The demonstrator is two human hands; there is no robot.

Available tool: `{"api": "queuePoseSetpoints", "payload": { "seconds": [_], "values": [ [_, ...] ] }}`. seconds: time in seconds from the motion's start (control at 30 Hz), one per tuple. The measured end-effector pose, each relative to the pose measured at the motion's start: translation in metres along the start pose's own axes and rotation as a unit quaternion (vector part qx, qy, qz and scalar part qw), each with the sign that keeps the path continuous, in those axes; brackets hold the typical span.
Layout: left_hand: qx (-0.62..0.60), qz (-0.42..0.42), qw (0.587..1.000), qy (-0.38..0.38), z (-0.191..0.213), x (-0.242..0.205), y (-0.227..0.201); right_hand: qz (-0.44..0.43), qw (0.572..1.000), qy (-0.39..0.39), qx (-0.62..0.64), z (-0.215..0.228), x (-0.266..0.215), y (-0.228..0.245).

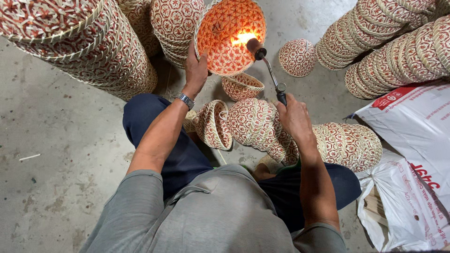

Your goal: The person sits on the floor and uses a handheld blowtorch to apply heat to the interior and exterior surfaces of woven baskets. They rotate the baskets to ensure even coverage and place treated items back into stacks.

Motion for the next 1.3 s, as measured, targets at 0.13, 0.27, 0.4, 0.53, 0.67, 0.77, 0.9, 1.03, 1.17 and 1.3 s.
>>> {"api": "queuePoseSetpoints", "payload": {
  "seconds": [0.13,0.27,0.4,0.53,0.67,0.77,0.9,1.03,1.17,1.3],
  "values": [
    [-0.029,-0.09,0.995,-0.015,0.0,-0.004,-0.009,-0.042,0.996,0.074,-0.017,-0.013,-0.003,0.001],
    [-0.046,-0.087,0.995,0.005,-0.009,-0.012,-0.013,-0.017,0.999,0.039,0.019,-0.024,0.008,0.013],
    [-0.137,-0.055,0.988,0.046,-0.018,-0.022,-0.022,0.055,0.997,0.033,0.053,-0.042,0.02,0.023],
    [-0.176,0.018,0.982,0.06,-0.02,-0.023,-0.012,0.022,0.995,0.065,0.073,-0.057,0.02,0.016],
    [-0.2,-0.011,0.978,0.055,-0.02,-0.022,-0.005,0.014,0.997,0.045,0.062,-0.046,0.017,0.016],
    [-0.141,-0.013,0.989,0.034,-0.018,-0.019,-0.004,0.058,0.996,0.031,0.058,-0.037,0.007,0.016],
    [-0.264,0.054,0.963,0.022,-0.022,-0.023,-0.007,0.019,0.997,0.002,0.074,-0.035,0.002,-0.004],
    [-0.312,0.145,0.939,0.008,-0.026,-0.028,-0.006,0.056,0.978,-0.14,0.147,-0.02,0.004,-0.018],
    [-0.351,0.207,0.912,0.046,-0.046,-0.051,-0.002,0.038,0.956,-0.229,0.18,-0.014,0.017,-0.03],
    [-0.376,0.236,0.888,0.12,-0.072,-0.083,-0.013,-0.044,0.932,-0.206,0.295,-0.021,0.03,-0.038]
  ]
}}
Point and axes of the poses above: each hand's wrist, its own x-axis towards the middle knuckle, its own z-axis out of the back of the hand, y = z × x, the point moved 8 cm from there along x, towards the middle knuckle, and after that the axes turned 8 degrees about -z, right-handed, at the moved point
